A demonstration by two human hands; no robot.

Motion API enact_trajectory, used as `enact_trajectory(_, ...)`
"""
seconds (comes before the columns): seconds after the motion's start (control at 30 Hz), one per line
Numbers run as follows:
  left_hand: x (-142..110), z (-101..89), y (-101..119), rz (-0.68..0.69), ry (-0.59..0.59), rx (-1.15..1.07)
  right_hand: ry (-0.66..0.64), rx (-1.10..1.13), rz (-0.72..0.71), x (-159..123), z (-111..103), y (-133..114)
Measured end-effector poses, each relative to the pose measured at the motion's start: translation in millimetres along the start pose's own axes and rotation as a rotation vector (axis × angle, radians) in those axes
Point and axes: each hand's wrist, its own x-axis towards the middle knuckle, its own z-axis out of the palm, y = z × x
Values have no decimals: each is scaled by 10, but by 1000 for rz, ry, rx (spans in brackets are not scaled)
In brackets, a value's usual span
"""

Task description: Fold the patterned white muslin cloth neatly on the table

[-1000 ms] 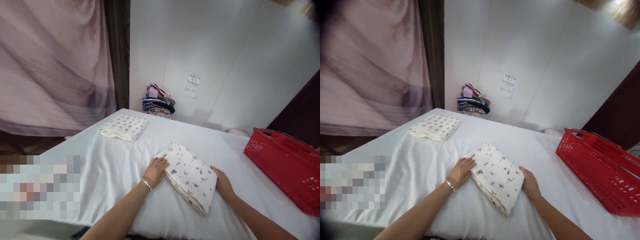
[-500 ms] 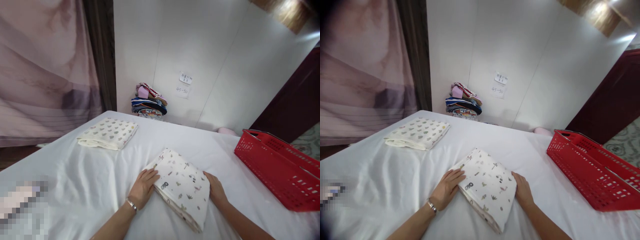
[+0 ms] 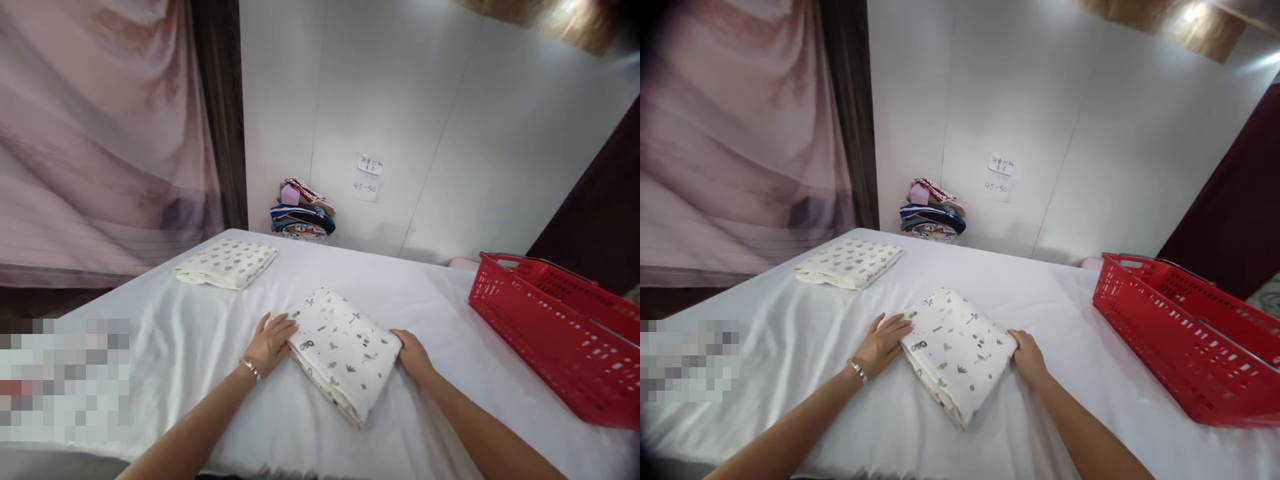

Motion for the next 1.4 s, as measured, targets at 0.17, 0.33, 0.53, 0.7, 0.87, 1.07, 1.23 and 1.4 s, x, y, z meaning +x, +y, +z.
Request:
enact_trajectory(0.17,254,-6,406,70,-54,17,118,163,111,539,-334,126)
enact_trajectory(0.33,532,270,872,22,-75,-42,190,196,361,816,-495,448)
enact_trajectory(0.53,489,409,801,9,-14,-80,234,381,431,314,-479,534)
enact_trajectory(0.7,490,366,907,23,22,-31,205,554,413,-337,-514,315)
enact_trajectory(0.87,571,337,1274,134,-11,-76,101,718,373,-734,-458,56)
enact_trajectory(1.07,716,443,1650,219,-60,-169,84,713,341,-801,-408,-84)
enact_trajectory(1.23,843,573,2003,267,-58,-257,87,833,350,-752,-454,-175)
enact_trajectory(1.4,1021,710,2277,194,-92,-288,126,964,381,-704,-528,-270)
